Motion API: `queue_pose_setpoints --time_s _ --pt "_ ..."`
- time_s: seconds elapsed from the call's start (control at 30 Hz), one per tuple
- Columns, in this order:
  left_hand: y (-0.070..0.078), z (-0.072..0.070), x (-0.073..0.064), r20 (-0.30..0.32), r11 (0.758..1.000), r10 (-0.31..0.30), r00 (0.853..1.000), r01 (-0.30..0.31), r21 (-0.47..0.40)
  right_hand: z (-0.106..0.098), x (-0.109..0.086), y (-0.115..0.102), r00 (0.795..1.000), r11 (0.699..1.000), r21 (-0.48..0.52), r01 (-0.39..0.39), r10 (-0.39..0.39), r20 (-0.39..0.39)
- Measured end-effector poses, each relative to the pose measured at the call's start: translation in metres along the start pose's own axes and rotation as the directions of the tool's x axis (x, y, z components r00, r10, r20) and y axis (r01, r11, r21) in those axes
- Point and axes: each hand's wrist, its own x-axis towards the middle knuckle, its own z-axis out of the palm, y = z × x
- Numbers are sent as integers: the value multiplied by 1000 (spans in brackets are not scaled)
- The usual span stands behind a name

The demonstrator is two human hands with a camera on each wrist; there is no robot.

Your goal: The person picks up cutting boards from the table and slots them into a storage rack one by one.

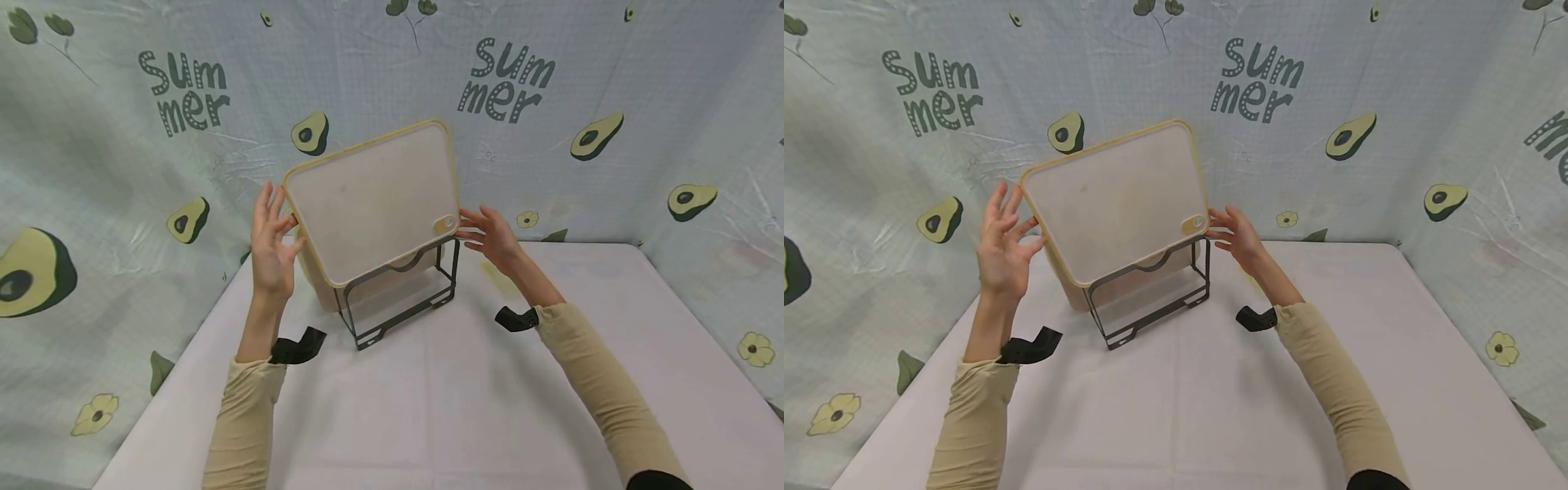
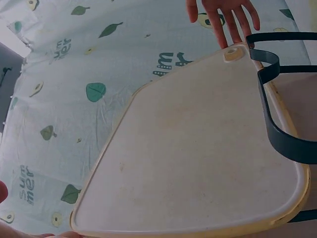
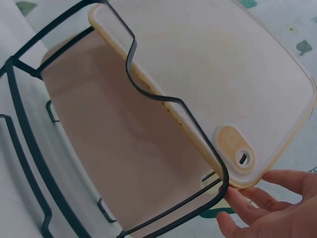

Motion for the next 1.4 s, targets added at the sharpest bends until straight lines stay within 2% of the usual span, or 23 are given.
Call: queue_pose_setpoints --time_s 0.23,0.4,1.13,1.4 --pt "-6 -5 -4 -3 1000 -22 1000 22 -6 -1 0 6 1000 999 29 -14 14 4" --pt "-9 -7 -8 -10 1000 -27 1000 27 4 0 1 9 1000 1000 12 -28 28 3" --pt "-15 -8 -16 -3 999 -41 999 41 12 -2 -1 27 998 998 19 -58 58 24" --pt "-15 -7 -21 7 997 -72 997 72 31 -3 -4 33 998 998 23 -62 61 29"
